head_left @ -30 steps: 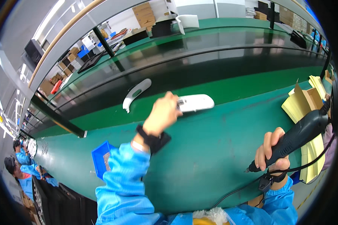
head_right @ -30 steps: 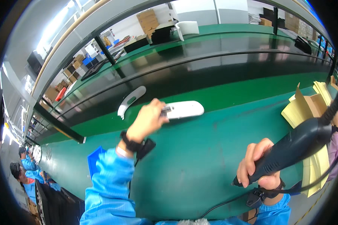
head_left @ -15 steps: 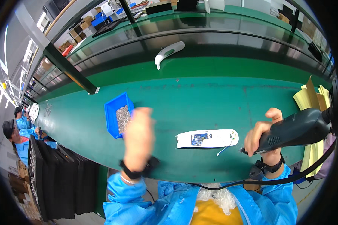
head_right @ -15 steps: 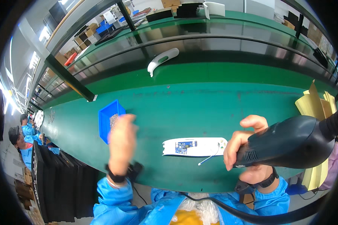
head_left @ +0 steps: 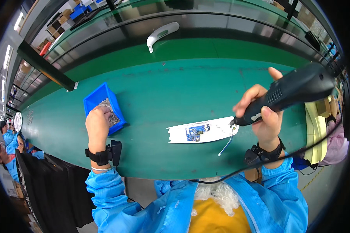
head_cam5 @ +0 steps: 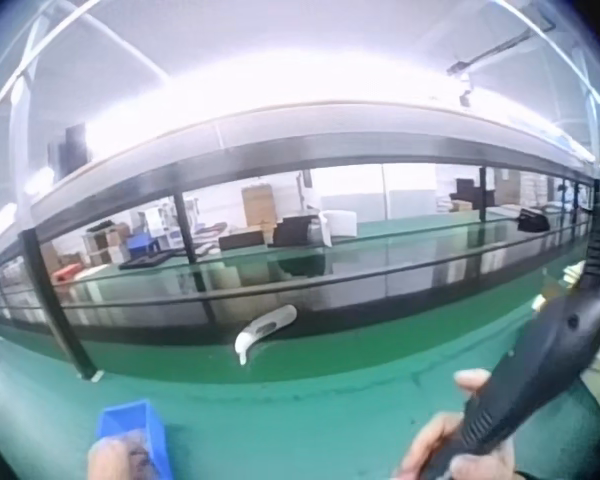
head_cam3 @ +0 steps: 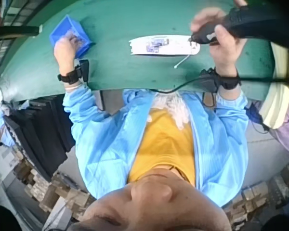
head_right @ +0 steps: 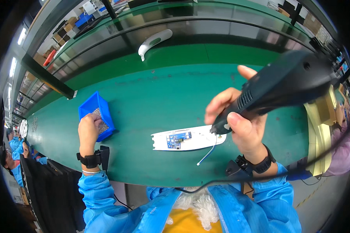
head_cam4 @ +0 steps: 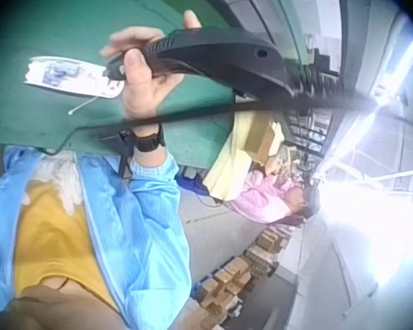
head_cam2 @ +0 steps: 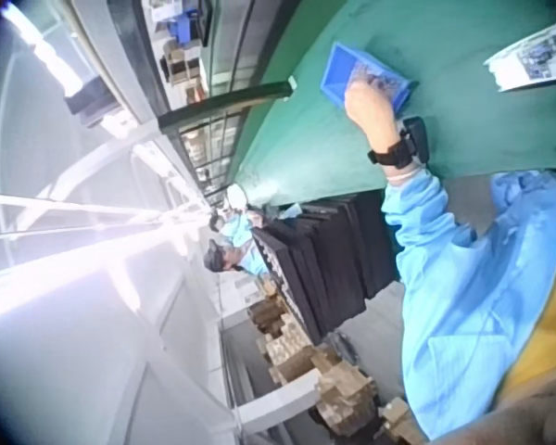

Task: Assembling a small electronic device using an electric screwdriver at a factory workstation.

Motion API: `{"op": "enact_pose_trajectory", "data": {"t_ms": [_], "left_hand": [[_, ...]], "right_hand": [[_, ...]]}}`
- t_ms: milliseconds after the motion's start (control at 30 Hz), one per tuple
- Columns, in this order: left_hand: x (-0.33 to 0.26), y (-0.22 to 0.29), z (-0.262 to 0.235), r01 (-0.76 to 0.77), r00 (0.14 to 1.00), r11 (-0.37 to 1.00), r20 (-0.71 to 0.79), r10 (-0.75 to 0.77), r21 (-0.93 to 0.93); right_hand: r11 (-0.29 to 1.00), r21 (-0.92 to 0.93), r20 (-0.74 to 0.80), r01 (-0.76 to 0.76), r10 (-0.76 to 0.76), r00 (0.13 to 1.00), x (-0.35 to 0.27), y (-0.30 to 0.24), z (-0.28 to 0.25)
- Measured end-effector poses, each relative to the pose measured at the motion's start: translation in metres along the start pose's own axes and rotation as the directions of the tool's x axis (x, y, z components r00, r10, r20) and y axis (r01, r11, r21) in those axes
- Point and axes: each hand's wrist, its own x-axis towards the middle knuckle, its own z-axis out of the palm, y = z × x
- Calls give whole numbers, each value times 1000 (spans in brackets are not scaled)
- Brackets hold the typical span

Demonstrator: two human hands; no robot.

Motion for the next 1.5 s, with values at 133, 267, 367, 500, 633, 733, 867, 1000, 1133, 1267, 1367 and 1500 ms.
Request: {"op": "enact_pose_trajectory", "data": {"t_ms": [133,267,367,500,633,733,867,1000,1133,1267,1367,1500], "left_hand": [[-1,3,-5,-17,998,997,-58,12,-81],[-7,48,-33,-148,953,981,-283,109,-123],[-39,121,-37,-419,908,802,-178,380,-425],[-66,177,-13,-425,879,635,-125,461,-646],[-70,183,-10,-404,887,596,-137,442,-694],[-70,184,-8,-391,890,589,-128,437,-708],[-70,186,-11,-384,888,611,-96,450,-692],[-74,185,-9,-391,881,658,-55,469,-643],[-51,165,-27,-139,959,706,85,272,-695],[9,57,-31,-185,938,982,-305,163,-43],[11,-6,-13,-59,988,996,147,49,65],[8,-12,0,81,941,995,332,-58,-57]], "right_hand": [[997,44,62,-63,60,996,1,8,3],[979,201,171,-23,-12,985,3,13,7],[943,332,274,1,-97,957,0,11,18],[924,380,317,-29,-100,943,-4,10,25],[924,378,306,-61,-63,950,-6,7,27],[928,364,319,-81,-43,947,-7,8,26],[918,387,329,-81,-55,943,-8,11,26],[934,344,343,-97,-28,939,-10,8,28],[924,381,311,-26,-102,945,-4,20,25],[972,233,143,19,-54,988,10,30,17],[990,138,164,-31,8,986,14,38,20],[991,70,101,-114,107,989,16,39,28]]}}
